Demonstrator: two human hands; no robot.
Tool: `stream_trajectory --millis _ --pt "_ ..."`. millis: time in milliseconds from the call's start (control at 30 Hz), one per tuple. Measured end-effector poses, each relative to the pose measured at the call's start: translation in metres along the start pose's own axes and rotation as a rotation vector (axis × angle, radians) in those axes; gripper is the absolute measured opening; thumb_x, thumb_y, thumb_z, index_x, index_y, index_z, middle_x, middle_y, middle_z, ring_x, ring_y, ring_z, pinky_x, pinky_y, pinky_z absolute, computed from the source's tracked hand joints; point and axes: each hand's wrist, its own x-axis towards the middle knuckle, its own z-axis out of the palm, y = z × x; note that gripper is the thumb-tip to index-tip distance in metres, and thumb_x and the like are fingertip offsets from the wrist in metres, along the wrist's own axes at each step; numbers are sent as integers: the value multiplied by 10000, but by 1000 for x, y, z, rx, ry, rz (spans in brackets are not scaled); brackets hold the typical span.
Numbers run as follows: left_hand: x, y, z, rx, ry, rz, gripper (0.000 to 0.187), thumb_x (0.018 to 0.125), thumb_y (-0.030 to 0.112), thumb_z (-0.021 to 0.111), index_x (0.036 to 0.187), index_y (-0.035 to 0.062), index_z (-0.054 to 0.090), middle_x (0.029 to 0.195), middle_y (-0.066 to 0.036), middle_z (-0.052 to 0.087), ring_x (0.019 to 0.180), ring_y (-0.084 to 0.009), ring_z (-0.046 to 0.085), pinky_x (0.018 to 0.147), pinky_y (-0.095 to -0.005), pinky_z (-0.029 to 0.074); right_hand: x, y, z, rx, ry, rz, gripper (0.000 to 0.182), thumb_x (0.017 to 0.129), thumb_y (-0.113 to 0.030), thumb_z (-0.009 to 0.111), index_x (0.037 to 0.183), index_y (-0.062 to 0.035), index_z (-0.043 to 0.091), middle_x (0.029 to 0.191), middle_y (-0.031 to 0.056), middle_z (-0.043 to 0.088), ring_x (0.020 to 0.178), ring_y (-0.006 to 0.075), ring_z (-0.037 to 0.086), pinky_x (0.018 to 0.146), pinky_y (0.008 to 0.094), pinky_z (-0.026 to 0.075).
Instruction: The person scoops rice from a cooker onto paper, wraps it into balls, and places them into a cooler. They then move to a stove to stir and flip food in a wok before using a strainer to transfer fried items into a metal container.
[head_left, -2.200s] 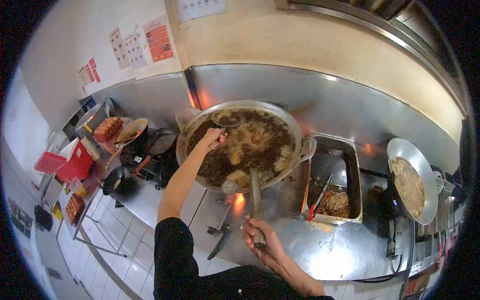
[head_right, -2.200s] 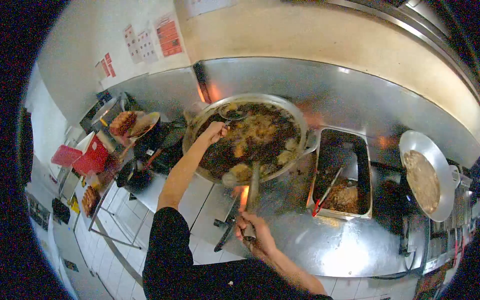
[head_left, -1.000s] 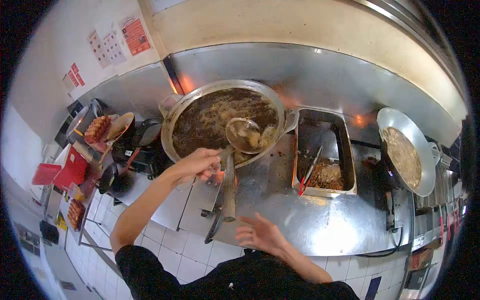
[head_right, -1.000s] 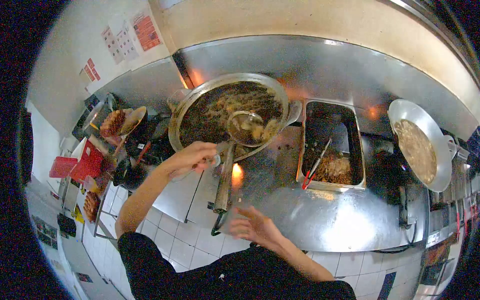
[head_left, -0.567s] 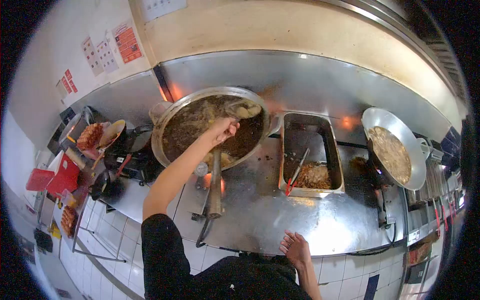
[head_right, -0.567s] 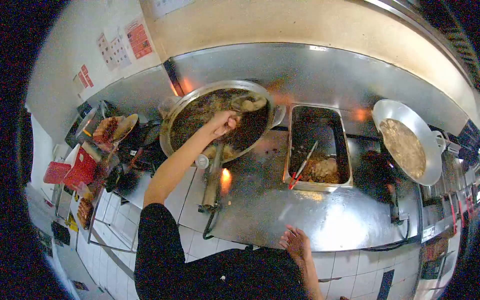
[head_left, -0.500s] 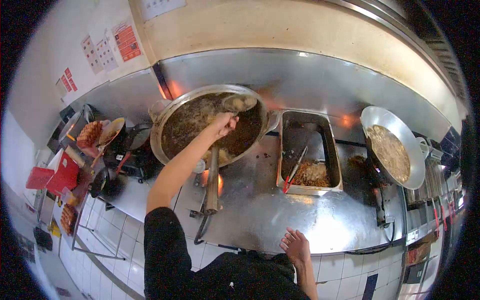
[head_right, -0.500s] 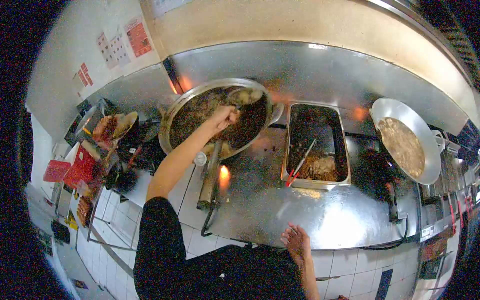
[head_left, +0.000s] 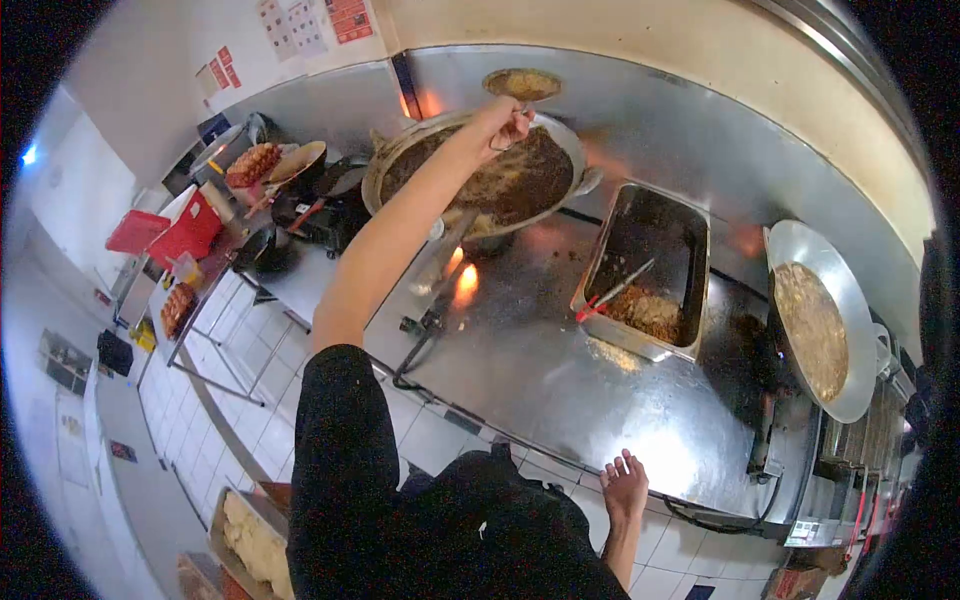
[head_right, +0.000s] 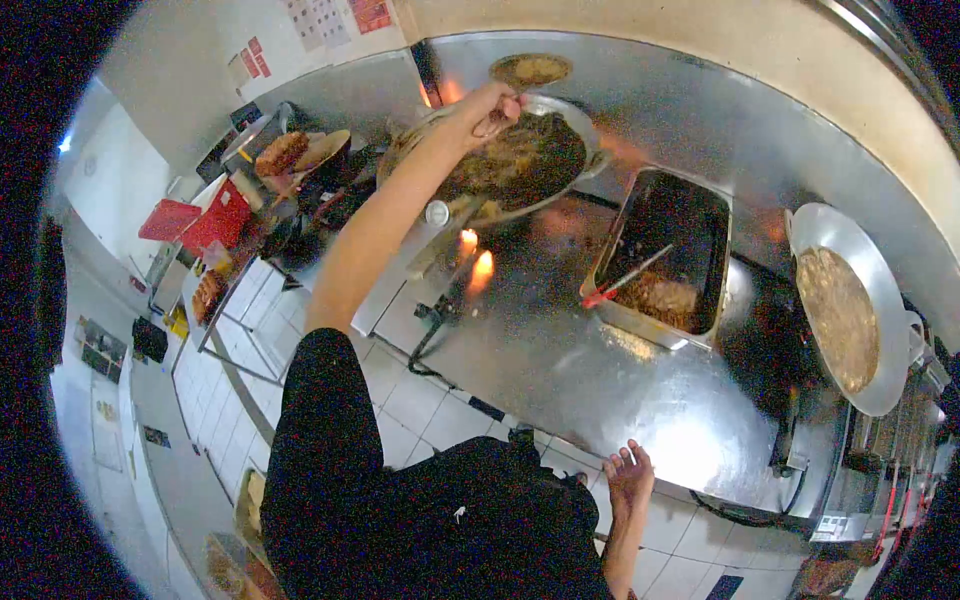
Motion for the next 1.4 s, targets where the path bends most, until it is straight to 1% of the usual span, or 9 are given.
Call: stream_trajectory --millis 400,567,767,900,1000,1133,1200,1300,1400 --pt "-163 -248 122 538 -97 -3 440 1005 220 389 1430 124 335 765 -64 590 406 -97 421 361 -253 347 -36 -56 -92 65 -53 -110 239 899 -235 563 1092 -95 557 818 25 586 693 177 558 727 348 468" --pt "-174 -391 70 1488 7 362 548 879 109 474 1411 76 350 863 -258 648 782 -406 636 680 -521 498 -48 -26 -109 91 48 -176 265 919 -295 519 1057 -72 560 847 39 551 774 183 518 715 324 432" --pt "-177 -338 94 1385 36 56 645 850 106 511 1452 110 279 794 -207 657 694 -387 633 605 -518 475 -42 22 -60 -252 -44 -34 222 901 -271 545 1028 -90 539 833 53 555 788 181 554 744 358 468" --pt "-150 -357 59 1146 61 409 156 786 160 591 801 5 583 747 -226 597 732 -388 594 603 -511 448 -20 67 24 -761 -361 78 283 926 -293 547 1067 -49 554 900 92 605 833 217 618 752 338 502" --pt "-222 -273 35 855 -90 813 131 781 118 595 885 41 577 768 -200 591 673 -387 572 571 -491 441 16 129 62 -1168 -649 109 363 947 -338 529 1126 -25 570 939 137 641 849 225 636 728 368 512" --pt "-321 -261 -99 643 -460 452 368 985 372 448 1129 64 590 912 -108 648 767 -203 619 673 -379 512 41 216 124 -2083 -917 -557 356 946 -291 529 1165 -13 573 1089 106 614 1048 249 582 882 352 467" --pt "-421 -148 -166 132 -451 -181 446 985 419 413 1025 41 645 911 -75 675 833 -162 643 753 -301 516 62 273 161 -2285 -986 -836 369 950 -313 525 1166 -20 582 1149 118 598 1107 232 554 926 361 445" --pt "-501 -131 -304 -248 -52 -100 609 1007 488 280 994 9 655 910 -90 676 793 -183 655 759 -302 523 61 326 269 -2066 -1385 88 385 957 -334 513 1149 -8 589 1179 144 591 1123 231 548 957 369 431" --pt "-594 -30 -397 869 463 -342 818 944 640 259 855 -45 696 838 -148 698 798 -235 664 787 -381 521 -10 375 403 -1687 -1567 671 363 967 -315 498 1097 0 622 1125 120 627 1065 190 561 950 341 426"
